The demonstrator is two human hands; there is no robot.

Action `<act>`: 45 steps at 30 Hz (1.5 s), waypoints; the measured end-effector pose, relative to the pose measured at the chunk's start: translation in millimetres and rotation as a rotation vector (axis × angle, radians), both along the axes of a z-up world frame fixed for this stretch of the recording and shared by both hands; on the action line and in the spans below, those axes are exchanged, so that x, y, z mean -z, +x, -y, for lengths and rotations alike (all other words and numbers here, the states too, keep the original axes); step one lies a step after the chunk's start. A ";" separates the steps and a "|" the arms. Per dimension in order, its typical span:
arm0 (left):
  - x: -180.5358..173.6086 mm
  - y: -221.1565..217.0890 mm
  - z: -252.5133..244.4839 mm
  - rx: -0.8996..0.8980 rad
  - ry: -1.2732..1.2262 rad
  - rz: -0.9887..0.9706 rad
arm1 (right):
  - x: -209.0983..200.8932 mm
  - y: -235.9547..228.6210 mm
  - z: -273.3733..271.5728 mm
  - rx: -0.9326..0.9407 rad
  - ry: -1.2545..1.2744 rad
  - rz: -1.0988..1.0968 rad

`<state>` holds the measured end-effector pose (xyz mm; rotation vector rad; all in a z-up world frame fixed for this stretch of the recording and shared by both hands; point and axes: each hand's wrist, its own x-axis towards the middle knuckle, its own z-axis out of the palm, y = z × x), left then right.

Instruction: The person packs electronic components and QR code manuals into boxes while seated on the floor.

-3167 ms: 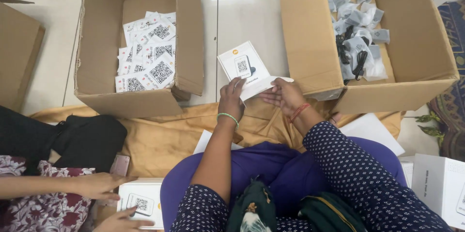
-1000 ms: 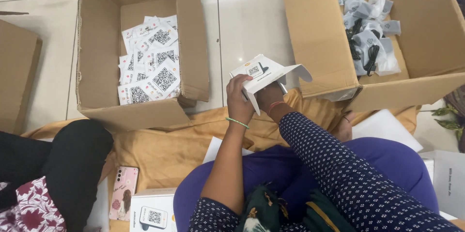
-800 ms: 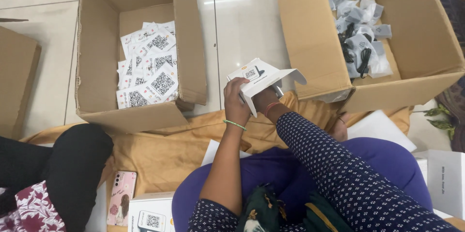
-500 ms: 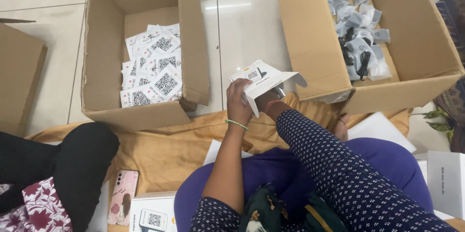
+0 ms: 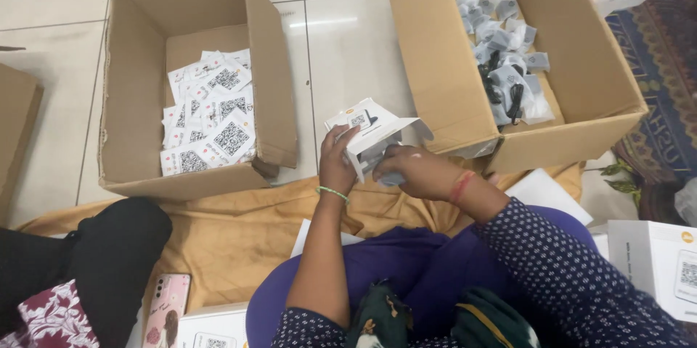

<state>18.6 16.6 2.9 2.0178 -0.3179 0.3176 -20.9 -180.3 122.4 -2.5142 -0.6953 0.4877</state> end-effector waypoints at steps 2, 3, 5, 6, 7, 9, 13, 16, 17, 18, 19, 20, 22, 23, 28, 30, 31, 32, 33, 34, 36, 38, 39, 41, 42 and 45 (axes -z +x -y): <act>6.4 1.3 -10.3 0.065 0.082 -0.016 | -38.8 -6.4 12.4 -0.006 0.289 -0.138; 10.1 3.6 -12.2 0.122 0.170 -0.039 | -58.5 -9.7 20.8 -0.022 0.583 -0.281; -21.0 -7.2 -19.0 0.206 0.270 -0.107 | -43.9 -5.2 35.9 0.085 0.825 -0.376; -38.2 -11.5 -24.8 0.269 0.380 -0.178 | -36.8 -1.3 42.6 0.171 1.074 -0.475; -33.6 -12.9 -30.0 0.279 0.384 -0.171 | -32.4 3.9 42.0 0.178 1.080 -0.465; -24.1 -15.2 -44.2 0.256 0.665 -0.155 | -23.1 17.3 37.6 0.500 1.578 -0.660; -37.4 -19.9 -9.0 0.139 0.625 -0.046 | 19.0 38.1 33.6 0.782 1.772 -0.706; -68.0 -12.5 50.7 0.140 0.030 -0.144 | 29.2 47.2 32.6 0.955 1.753 -0.728; -77.3 -6.4 74.1 0.158 -0.195 -0.255 | 33.5 51.5 34.0 0.905 1.844 -0.663; -85.7 -2.4 98.0 0.173 -0.420 -0.373 | 38.5 54.3 35.8 0.857 1.930 -0.597; -87.5 6.7 120.1 0.185 -0.412 -0.381 | 44.2 60.8 44.4 0.871 1.940 -0.589; -89.7 16.1 142.0 0.211 -0.536 -0.415 | 49.0 68.5 52.8 0.922 2.017 -0.459; -82.9 34.9 187.3 0.240 -0.654 -0.453 | 45.2 77.5 77.9 0.976 2.093 -0.322; -73.7 44.4 210.3 0.271 -0.608 -0.444 | 36.7 79.0 94.4 1.060 2.119 -0.254; -82.3 46.0 272.1 0.279 -0.473 -0.383 | 77.3 99.6 165.5 1.297 1.932 -0.037; -87.0 41.4 267.2 0.345 -0.465 -0.264 | 88.4 106.4 174.4 1.080 2.253 0.054; -92.2 36.6 254.8 0.332 -0.463 -0.263 | 79.3 103.1 169.8 1.076 2.252 0.036; -98.0 32.4 241.1 0.316 -0.435 -0.248 | 69.7 100.7 163.8 1.064 2.299 -0.009; -104.1 27.8 226.8 0.301 -0.406 -0.233 | 59.8 98.1 157.2 1.051 2.345 -0.056; -106.1 20.7 202.8 0.285 -0.402 -0.230 | 42.8 91.7 147.6 1.044 2.347 -0.078; -112.5 5.8 152.7 0.168 -0.244 -0.307 | 7.0 80.0 126.9 1.085 2.235 -0.302; -111.5 -14.1 103.5 0.092 -0.150 -0.291 | 8.9 79.2 115.6 1.000 2.106 -0.369; -111.3 -25.1 78.0 0.033 -0.060 -0.280 | 9.7 78.8 108.7 0.924 1.978 -0.408; -85.3 -43.9 39.6 -0.026 -0.020 -0.258 | 22.3 80.0 90.3 0.862 1.815 -0.429; -71.3 -53.3 21.4 -0.056 0.017 -0.239 | 29.2 79.6 82.2 0.818 1.656 -0.416; -24.2 -65.8 -10.5 -0.127 -0.004 -0.257 | 49.2 75.6 56.7 0.667 1.142 -0.365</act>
